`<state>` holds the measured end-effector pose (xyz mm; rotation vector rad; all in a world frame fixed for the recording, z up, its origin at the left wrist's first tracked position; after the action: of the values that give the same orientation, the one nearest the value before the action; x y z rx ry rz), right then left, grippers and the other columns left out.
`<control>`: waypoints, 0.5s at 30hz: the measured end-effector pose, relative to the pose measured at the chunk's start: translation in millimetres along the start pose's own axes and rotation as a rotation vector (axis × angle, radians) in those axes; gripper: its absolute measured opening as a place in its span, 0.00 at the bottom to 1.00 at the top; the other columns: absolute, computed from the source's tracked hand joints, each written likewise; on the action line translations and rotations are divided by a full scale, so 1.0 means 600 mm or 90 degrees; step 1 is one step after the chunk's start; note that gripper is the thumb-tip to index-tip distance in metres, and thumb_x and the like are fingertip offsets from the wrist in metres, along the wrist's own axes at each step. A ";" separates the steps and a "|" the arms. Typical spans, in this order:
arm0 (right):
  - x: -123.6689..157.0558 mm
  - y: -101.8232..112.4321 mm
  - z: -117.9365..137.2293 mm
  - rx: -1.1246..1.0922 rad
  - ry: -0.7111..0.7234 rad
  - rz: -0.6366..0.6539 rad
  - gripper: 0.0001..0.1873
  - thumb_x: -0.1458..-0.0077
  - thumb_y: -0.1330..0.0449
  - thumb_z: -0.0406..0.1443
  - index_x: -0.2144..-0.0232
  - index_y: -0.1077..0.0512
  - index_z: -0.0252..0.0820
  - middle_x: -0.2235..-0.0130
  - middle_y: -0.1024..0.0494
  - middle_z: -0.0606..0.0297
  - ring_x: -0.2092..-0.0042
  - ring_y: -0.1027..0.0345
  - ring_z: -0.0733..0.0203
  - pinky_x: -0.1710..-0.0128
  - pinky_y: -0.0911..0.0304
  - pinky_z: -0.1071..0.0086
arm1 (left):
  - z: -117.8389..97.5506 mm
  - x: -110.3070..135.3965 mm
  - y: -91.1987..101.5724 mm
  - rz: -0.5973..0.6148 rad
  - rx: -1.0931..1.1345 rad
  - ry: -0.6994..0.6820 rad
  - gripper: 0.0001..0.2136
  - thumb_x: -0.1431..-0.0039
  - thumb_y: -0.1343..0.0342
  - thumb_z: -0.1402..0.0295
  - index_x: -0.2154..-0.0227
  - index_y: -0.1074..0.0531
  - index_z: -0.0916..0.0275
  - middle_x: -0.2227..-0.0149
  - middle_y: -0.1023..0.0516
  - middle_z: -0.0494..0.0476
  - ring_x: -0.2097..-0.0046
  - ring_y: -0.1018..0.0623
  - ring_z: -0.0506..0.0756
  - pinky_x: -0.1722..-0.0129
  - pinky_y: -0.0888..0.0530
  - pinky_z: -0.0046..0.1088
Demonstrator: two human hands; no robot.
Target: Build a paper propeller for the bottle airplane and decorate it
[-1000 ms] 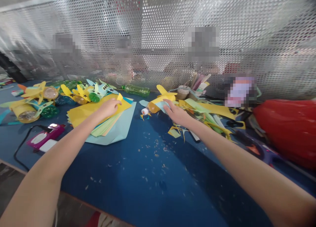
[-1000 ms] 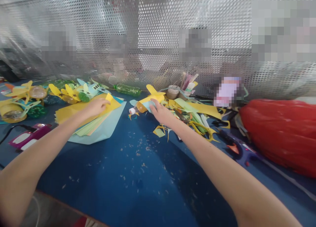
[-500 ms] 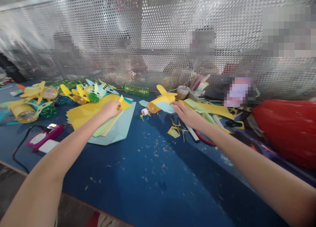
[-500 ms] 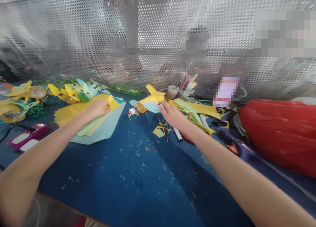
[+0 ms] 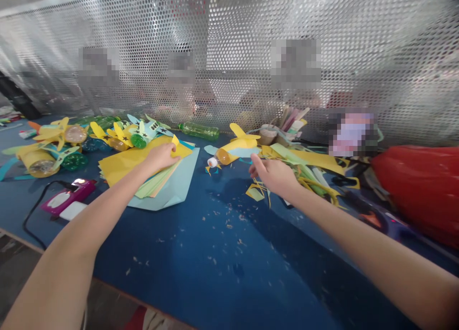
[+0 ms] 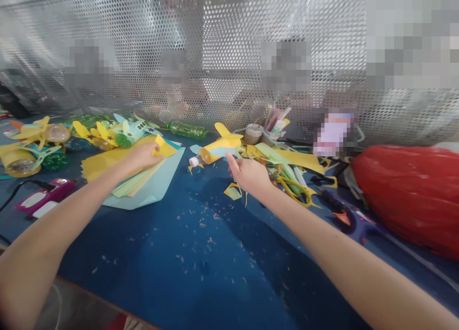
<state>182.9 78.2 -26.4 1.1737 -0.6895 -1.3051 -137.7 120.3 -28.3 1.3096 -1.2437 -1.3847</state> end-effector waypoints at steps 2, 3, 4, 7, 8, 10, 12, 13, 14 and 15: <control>0.015 -0.001 0.014 0.042 0.013 0.010 0.40 0.36 0.68 0.55 0.78 0.24 0.45 0.73 0.19 0.57 0.65 0.23 0.49 0.66 0.34 0.61 | -0.001 0.000 0.001 0.009 0.001 -0.019 0.18 0.41 0.46 0.62 0.50 0.30 0.62 0.55 0.22 0.60 0.55 0.24 0.61 0.61 0.31 0.30; 0.023 -0.003 0.026 0.065 0.031 0.015 0.40 0.36 0.68 0.55 0.78 0.24 0.45 0.74 0.20 0.57 0.66 0.23 0.50 0.67 0.35 0.62 | -0.003 0.000 0.002 0.014 0.002 -0.033 0.19 0.41 0.47 0.63 0.47 0.32 0.61 0.55 0.22 0.59 0.55 0.23 0.60 0.61 0.31 0.29; 0.031 -0.005 0.039 0.082 0.056 0.021 0.40 0.35 0.67 0.54 0.77 0.24 0.44 0.74 0.20 0.58 0.66 0.24 0.51 0.68 0.36 0.64 | -0.006 0.000 0.002 0.018 0.004 -0.048 0.20 0.40 0.47 0.62 0.45 0.33 0.59 0.54 0.22 0.58 0.55 0.23 0.60 0.62 0.32 0.28; 0.053 -0.020 0.086 0.117 0.135 0.054 0.37 0.34 0.65 0.52 0.76 0.24 0.44 0.74 0.20 0.58 0.68 0.24 0.53 0.69 0.38 0.65 | -0.012 0.001 0.001 0.021 -0.002 -0.069 0.27 0.42 0.45 0.55 0.41 0.37 0.56 0.54 0.23 0.59 0.55 0.23 0.62 0.64 0.32 0.29; 0.060 -0.027 0.103 0.133 0.159 0.066 0.35 0.34 0.64 0.51 0.76 0.25 0.43 0.73 0.20 0.58 0.68 0.25 0.53 0.69 0.38 0.64 | -0.014 0.001 0.000 0.019 -0.007 -0.068 0.30 0.44 0.44 0.53 0.40 0.38 0.57 0.54 0.23 0.60 0.56 0.23 0.63 0.64 0.32 0.30; 0.073 -0.041 0.139 0.141 0.223 0.076 0.30 0.33 0.59 0.48 0.72 0.24 0.43 0.71 0.20 0.58 0.67 0.25 0.53 0.69 0.37 0.64 | -0.017 -0.001 -0.003 0.013 -0.021 -0.064 0.33 0.45 0.43 0.54 0.38 0.40 0.58 0.55 0.23 0.62 0.56 0.23 0.64 0.64 0.32 0.31; 0.087 -0.055 0.181 0.090 0.325 0.081 0.21 0.34 0.53 0.43 0.66 0.24 0.42 0.67 0.19 0.58 0.63 0.25 0.53 0.64 0.34 0.63 | -0.022 -0.003 -0.007 0.009 -0.034 -0.064 0.32 0.44 0.44 0.57 0.37 0.42 0.58 0.56 0.23 0.62 0.56 0.23 0.64 0.63 0.32 0.31; 0.095 -0.061 0.202 0.051 0.382 0.081 0.16 0.35 0.51 0.40 0.62 0.24 0.41 0.63 0.19 0.58 0.59 0.26 0.53 0.60 0.32 0.62 | -0.024 -0.004 -0.008 0.008 -0.039 -0.063 0.32 0.43 0.45 0.58 0.37 0.42 0.59 0.57 0.22 0.62 0.56 0.23 0.63 0.63 0.32 0.31; 0.102 -0.067 0.222 0.010 0.434 0.082 0.14 0.36 0.49 0.38 0.58 0.25 0.40 0.61 0.20 0.58 0.56 0.27 0.54 0.55 0.32 0.61 | -0.025 -0.004 -0.008 0.007 -0.043 -0.062 0.32 0.42 0.46 0.59 0.36 0.43 0.59 0.58 0.22 0.61 0.57 0.23 0.63 0.63 0.32 0.31; 0.107 -0.073 0.239 -0.025 0.477 0.084 0.13 0.36 0.48 0.36 0.56 0.26 0.40 0.58 0.20 0.57 0.54 0.28 0.54 0.52 0.32 0.60 | -0.026 -0.004 -0.008 0.007 -0.045 -0.062 0.31 0.41 0.47 0.60 0.36 0.44 0.59 0.59 0.22 0.61 0.58 0.23 0.62 0.63 0.32 0.31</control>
<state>49.3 -14.6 -35.0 1.4303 -0.1813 -0.6767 -121.6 121.9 -31.9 1.1976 -1.2535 -1.4868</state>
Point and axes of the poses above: each hand's wrist, its own x-axis away from the middle knuckle, its own y-axis out of the back of the hand, z = x × y, the point moved 8 cm from there along -x, towards the middle knuckle
